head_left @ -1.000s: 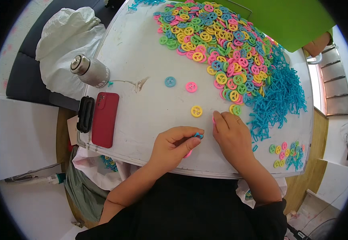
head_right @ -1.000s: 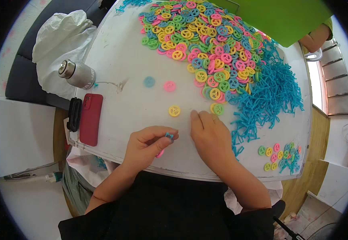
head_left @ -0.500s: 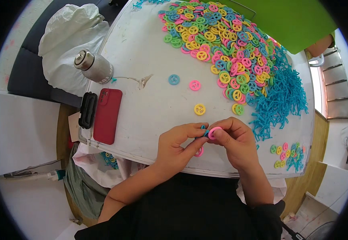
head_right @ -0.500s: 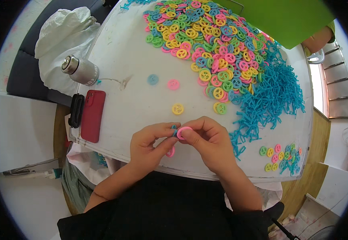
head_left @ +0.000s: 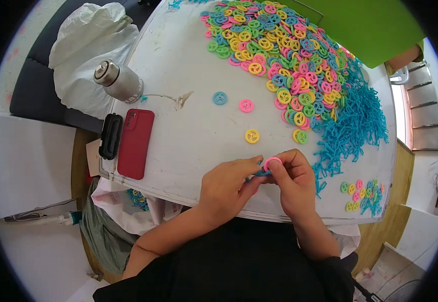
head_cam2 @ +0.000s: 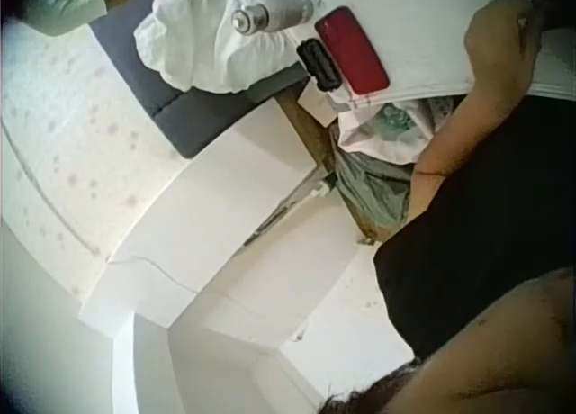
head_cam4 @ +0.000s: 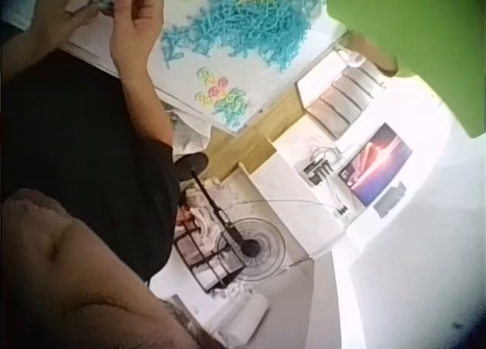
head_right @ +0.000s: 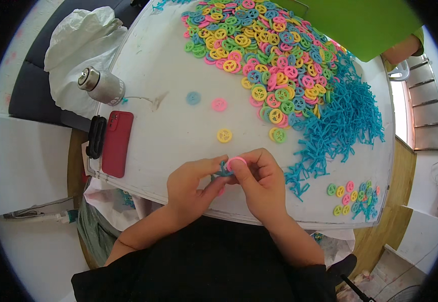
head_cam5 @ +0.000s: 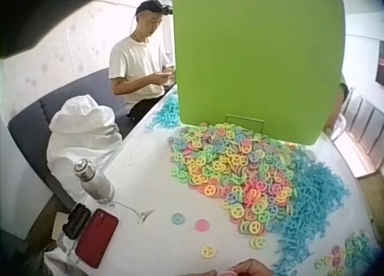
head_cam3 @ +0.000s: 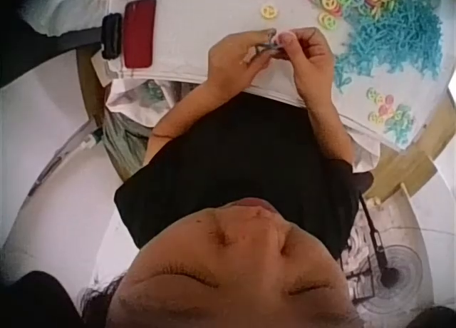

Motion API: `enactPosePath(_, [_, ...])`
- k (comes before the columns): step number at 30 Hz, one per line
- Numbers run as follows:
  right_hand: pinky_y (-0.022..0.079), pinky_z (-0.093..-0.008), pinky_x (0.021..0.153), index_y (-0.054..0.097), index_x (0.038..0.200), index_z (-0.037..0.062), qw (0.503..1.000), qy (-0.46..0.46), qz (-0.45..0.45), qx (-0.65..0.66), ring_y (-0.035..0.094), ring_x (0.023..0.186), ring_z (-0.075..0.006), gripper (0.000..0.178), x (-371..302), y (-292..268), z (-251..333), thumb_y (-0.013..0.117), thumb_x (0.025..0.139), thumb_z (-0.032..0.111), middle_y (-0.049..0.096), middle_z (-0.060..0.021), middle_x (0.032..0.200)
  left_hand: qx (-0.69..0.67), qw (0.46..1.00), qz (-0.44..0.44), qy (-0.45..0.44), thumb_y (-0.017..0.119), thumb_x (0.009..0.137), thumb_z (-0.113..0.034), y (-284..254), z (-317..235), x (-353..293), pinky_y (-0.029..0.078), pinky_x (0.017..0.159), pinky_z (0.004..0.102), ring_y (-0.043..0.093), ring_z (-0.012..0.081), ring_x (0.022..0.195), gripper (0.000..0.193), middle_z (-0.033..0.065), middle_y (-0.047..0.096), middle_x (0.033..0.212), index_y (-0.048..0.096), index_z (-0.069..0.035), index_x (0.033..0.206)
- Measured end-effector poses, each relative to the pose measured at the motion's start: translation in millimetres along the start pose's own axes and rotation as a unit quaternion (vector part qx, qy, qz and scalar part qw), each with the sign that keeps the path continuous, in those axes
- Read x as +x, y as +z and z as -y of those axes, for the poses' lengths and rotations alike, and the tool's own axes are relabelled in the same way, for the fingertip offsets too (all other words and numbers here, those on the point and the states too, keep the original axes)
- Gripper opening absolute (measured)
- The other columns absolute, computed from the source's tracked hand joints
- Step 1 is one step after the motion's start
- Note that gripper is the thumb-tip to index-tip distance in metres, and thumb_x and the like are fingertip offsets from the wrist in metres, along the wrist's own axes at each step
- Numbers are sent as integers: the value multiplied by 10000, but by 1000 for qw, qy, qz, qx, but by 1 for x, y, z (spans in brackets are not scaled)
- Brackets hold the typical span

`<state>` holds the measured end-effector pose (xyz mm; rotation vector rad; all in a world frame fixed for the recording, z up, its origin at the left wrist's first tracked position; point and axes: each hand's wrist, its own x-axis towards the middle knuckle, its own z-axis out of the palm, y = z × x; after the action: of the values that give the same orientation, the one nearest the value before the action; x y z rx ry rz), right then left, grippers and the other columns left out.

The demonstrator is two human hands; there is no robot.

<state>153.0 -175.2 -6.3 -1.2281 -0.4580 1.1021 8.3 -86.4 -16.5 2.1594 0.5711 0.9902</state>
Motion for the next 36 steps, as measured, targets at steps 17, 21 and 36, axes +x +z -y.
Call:
enactPosePath(17, [524,-271,622,666,1245,14,899,-175,154,-370,618,718,-149,404,1,-24,31,717,847,-23,636,-84,856,-57,994,72,-65,816,823,-178,-10,5,-1,555,719,362,695,298,878,375,107,594,1252,643,-42,1126])
enactPosePath(21, [495,-269,597,684,1192,25,791,-285,170,-514,596,673,-141,355,3,-20,34,730,841,5,613,-69,737,-49,987,86,-123,824,797,-167,-9,3,-7,538,788,376,665,304,971,363,130,629,1159,683,-64,1116])
enactPosePath(36, [511,-244,693,508,1444,29,905,-11,141,-402,588,850,-118,589,-12,-49,29,661,875,52,614,-59,1004,106,830,157,-524,755,870,-230,-228,-13,-57,545,669,321,703,180,706,275,112,731,904,725,-19,1044])
